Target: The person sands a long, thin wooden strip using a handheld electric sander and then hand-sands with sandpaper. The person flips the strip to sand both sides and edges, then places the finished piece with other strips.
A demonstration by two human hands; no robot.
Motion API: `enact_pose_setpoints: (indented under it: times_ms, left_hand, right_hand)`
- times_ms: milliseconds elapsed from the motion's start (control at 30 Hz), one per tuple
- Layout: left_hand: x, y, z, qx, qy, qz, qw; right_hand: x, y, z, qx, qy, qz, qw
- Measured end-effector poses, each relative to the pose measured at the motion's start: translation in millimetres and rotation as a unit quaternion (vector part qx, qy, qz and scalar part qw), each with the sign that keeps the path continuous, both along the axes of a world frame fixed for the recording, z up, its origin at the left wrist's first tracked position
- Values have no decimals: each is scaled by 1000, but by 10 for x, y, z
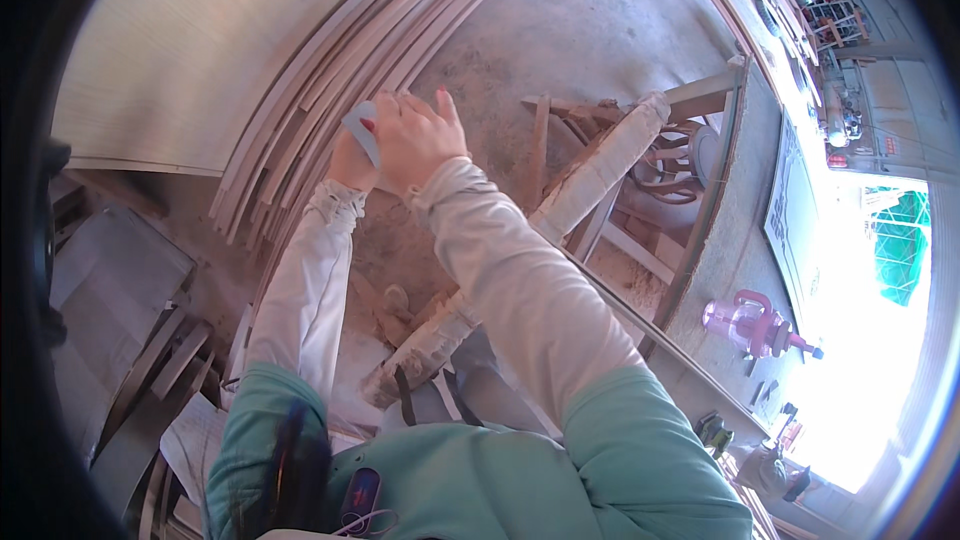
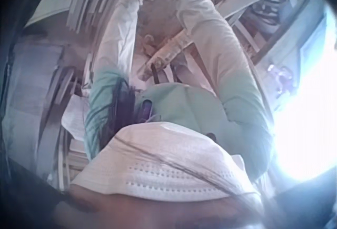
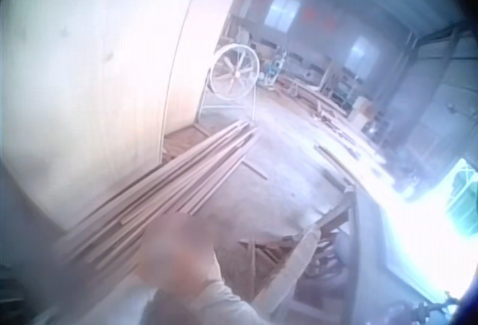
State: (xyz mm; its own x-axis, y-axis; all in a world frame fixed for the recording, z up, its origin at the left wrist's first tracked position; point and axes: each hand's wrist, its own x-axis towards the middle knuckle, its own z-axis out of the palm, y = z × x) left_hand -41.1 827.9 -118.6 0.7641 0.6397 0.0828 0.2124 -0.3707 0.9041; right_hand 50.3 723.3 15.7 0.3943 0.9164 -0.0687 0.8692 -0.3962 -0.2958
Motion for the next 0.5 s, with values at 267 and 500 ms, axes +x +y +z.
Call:
enact_pose_setpoints:
  times_ms: [267,500]
  left_hand:
    - [2,-52,-24,-8,-96,14,995]
    - [-57,-5,-53,-64,-100,-4,993]
  right_hand:
    - [-7,-347,-187,84,-123,21,989]
    - [-61,-646,-100,75,-119,23,990]
